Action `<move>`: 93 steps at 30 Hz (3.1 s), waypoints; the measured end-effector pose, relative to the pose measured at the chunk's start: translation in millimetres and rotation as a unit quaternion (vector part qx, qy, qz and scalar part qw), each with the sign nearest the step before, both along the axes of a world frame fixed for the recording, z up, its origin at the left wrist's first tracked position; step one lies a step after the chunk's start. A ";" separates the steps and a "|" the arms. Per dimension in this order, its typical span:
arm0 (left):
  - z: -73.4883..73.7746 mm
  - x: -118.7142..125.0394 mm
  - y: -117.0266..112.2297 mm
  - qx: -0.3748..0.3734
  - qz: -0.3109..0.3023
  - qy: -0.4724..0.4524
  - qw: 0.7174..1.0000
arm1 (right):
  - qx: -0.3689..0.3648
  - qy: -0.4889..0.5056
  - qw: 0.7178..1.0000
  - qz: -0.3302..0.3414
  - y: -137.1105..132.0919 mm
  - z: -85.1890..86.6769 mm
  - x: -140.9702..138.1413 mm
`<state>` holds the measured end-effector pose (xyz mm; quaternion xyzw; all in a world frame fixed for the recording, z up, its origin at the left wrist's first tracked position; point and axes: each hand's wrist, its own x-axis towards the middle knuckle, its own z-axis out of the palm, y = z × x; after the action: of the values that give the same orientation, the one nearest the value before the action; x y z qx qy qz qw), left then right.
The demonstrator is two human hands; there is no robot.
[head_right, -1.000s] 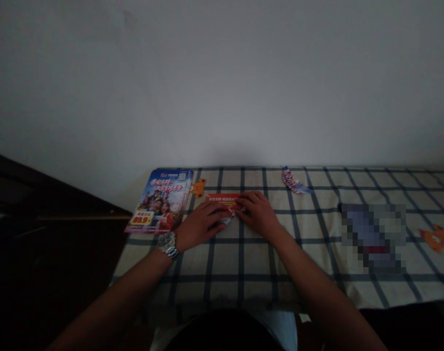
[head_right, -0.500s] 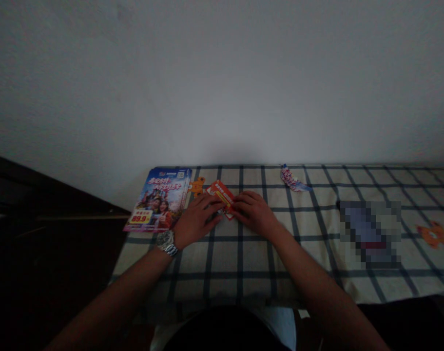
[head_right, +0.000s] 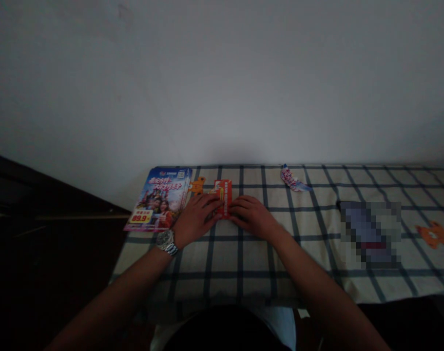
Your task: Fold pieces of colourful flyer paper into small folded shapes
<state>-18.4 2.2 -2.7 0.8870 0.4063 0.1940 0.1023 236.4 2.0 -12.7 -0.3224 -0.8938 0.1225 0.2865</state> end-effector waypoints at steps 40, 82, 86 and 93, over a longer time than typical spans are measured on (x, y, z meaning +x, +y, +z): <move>1.8 -1.5 0.2 0.004 -0.038 -0.037 0.999 | 0.016 -0.012 0.999 -0.047 3.2 -7.3 1.4; -1.9 -2.0 2.5 0.026 -0.040 -0.048 0.998 | 0.034 -0.028 0.997 -0.064 -1.8 -2.2 2.2; -3.5 -1.8 3.8 0.022 -0.035 -0.054 0.998 | 0.023 -0.024 0.998 -0.061 -1.1 -3.2 2.5; -5.8 -0.8 4.9 0.020 -0.031 -0.056 0.998 | 0.030 -0.022 0.997 -0.066 1.5 -7.0 2.9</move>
<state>-19.1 7.1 -8.6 0.8889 0.3677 0.2486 0.1130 239.3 3.6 -19.7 -0.3746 -0.8798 0.0692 0.2843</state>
